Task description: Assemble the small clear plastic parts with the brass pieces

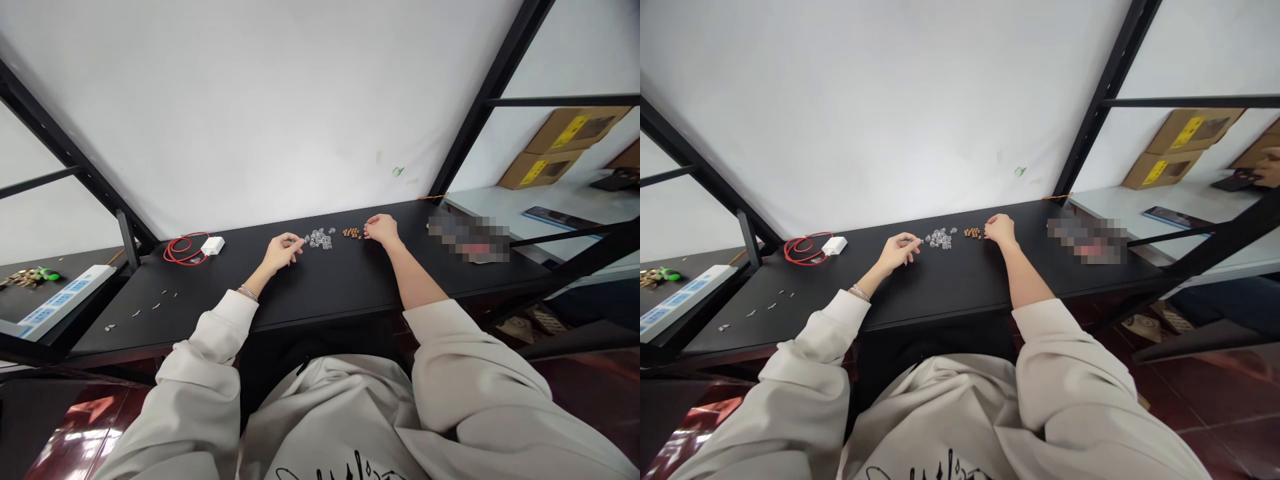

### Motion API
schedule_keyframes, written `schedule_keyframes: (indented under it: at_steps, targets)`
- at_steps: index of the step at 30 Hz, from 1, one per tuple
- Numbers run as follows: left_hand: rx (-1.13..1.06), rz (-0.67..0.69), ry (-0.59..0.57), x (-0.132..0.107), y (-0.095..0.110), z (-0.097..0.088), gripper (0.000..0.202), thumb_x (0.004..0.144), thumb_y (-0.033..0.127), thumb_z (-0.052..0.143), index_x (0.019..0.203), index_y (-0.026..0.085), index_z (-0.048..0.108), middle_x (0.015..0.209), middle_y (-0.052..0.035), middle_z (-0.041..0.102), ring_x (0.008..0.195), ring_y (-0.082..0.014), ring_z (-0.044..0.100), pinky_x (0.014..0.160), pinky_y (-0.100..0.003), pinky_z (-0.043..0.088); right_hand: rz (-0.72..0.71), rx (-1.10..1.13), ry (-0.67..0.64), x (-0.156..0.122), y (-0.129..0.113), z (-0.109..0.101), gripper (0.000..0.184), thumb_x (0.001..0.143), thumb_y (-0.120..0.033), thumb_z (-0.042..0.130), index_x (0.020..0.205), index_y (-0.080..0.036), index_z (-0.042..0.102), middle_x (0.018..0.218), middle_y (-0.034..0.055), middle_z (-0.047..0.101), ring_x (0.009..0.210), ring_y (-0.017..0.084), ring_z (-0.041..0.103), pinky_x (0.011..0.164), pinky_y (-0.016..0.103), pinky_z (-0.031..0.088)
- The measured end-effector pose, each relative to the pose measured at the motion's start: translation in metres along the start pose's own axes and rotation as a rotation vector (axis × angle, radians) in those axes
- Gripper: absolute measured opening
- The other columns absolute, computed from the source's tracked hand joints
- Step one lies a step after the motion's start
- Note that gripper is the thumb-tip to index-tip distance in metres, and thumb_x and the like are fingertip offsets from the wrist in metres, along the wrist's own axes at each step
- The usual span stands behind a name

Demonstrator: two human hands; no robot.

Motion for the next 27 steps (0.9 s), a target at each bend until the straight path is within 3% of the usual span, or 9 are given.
schedule_keyframes:
  at_steps: [9, 27]
  targets:
    - [0.001, 0.005, -0.005, -0.002, 0.003, 0.001, 0.036, 0.081, 0.05, 0.078, 0.092, 0.017, 0.067, 0.072, -0.0034, 0.071, 0.046, -0.0086, 0.056, 0.037, -0.019, 0.037, -0.18, -0.45, -0.089, -0.011, -0.017, -0.005, 0.01, 0.073, -0.008, 0.075, 0.076, -0.017, 0.079, 0.085, 0.0106, 0.079, 0.095, 0.028, 0.076, 0.094, 0.035, 0.058]
    - [-0.003, -0.012, -0.002, -0.003, 0.005, 0.001, 0.036, 0.08, 0.049, 0.078, 0.092, 0.017, 0.067, 0.072, -0.0035, 0.07, 0.046, -0.0089, 0.055, 0.038, -0.02, 0.037, -0.229, -0.376, -0.162, -0.015, -0.017, 0.001, 0.017, 0.072, -0.004, 0.073, 0.084, -0.015, 0.078, 0.08, 0.0066, 0.078, 0.087, 0.021, 0.076, 0.092, 0.031, 0.058]
Point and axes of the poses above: each hand's wrist, its own x-axis towards the middle knuckle, its own z-axis out of the palm, y = z × x, the point moved 5 cm from there along x, towards the middle knuckle
